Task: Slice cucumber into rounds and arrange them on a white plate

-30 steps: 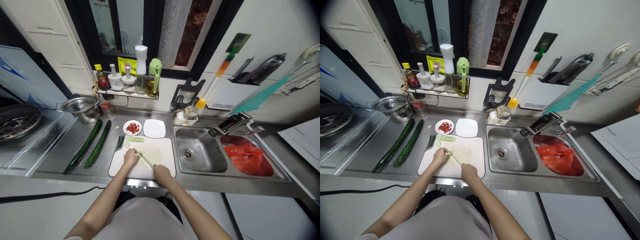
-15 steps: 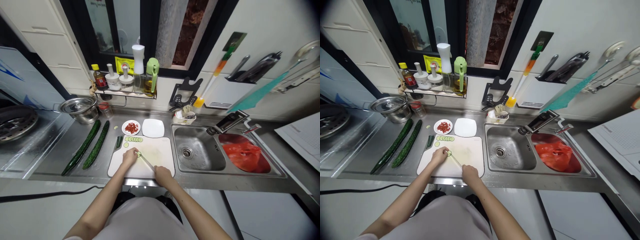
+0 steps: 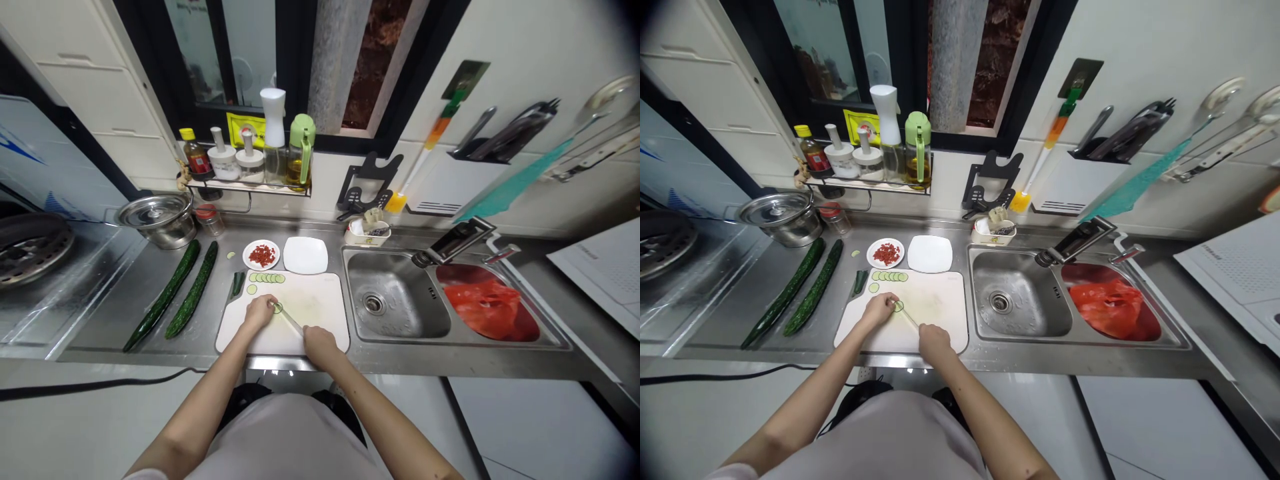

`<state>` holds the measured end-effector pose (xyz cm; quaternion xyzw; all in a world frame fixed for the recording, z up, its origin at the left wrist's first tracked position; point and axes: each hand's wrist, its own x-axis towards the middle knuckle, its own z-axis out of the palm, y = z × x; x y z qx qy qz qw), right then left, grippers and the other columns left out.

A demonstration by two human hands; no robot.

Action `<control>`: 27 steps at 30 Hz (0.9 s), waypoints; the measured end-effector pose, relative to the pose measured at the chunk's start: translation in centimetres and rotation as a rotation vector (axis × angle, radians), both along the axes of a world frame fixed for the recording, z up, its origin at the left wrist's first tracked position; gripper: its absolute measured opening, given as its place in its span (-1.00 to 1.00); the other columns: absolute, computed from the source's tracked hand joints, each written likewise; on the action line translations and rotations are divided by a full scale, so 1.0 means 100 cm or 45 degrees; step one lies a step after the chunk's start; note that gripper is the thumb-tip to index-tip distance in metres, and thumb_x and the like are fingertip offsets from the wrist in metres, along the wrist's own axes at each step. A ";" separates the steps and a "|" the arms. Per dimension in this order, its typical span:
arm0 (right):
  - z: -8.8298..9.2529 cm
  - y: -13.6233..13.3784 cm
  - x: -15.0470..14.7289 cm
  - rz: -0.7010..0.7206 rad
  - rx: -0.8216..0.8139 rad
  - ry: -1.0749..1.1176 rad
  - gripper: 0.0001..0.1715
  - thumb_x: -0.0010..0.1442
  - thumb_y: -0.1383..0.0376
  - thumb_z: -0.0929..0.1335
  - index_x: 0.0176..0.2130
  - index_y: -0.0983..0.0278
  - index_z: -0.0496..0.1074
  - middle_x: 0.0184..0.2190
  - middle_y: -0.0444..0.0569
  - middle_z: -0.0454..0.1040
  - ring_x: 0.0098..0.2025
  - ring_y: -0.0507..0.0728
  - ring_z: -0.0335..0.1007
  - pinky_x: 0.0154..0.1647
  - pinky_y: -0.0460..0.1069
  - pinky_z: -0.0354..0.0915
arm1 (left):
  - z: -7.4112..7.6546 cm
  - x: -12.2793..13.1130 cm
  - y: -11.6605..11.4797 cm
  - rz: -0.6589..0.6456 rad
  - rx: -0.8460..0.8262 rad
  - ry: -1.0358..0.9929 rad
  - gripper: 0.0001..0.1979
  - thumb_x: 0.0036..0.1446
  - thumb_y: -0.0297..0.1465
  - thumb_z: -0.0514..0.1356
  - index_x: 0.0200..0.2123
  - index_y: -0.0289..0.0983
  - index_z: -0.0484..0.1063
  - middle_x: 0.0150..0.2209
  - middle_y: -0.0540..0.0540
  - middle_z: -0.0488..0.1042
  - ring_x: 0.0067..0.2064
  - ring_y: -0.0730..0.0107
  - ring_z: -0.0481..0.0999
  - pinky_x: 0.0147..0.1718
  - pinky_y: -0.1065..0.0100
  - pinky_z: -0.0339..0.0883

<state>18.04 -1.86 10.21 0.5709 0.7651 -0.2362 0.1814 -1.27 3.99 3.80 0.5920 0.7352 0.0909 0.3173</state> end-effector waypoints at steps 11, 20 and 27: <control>0.010 0.002 -0.003 0.060 0.073 -0.093 -0.62 0.16 0.56 0.19 -0.08 0.35 0.38 -0.19 0.18 0.52 -0.08 0.21 0.47 -0.17 0.02 0.32 | 0.000 -0.008 0.008 -0.110 -0.022 -0.035 -0.69 0.01 -0.49 0.13 -0.18 -0.16 0.53 -0.32 -0.02 0.55 -0.27 0.37 0.47 -0.29 0.43 0.23; 0.013 0.008 0.004 0.085 0.156 -0.114 -0.62 0.19 0.56 0.16 -0.09 0.34 0.41 -0.23 0.18 0.53 -0.09 0.19 0.48 -0.19 0.00 0.30 | 0.001 -0.015 0.012 -0.230 -0.013 -0.073 -0.66 -0.05 -0.52 0.15 -0.18 -0.18 0.54 -0.38 0.00 0.53 -0.30 0.40 0.46 -0.33 0.45 0.20; 0.010 0.000 0.028 -0.040 0.129 -0.021 -0.68 0.31 0.31 0.15 -0.12 0.28 0.42 -0.21 0.14 0.53 -0.13 0.19 0.47 -0.20 0.01 0.24 | 0.001 -0.012 0.010 -0.111 -0.057 -0.121 -0.75 -0.05 -0.46 0.20 -0.23 -0.22 0.51 -0.35 -0.01 0.55 -0.31 0.40 0.48 -0.37 0.45 0.21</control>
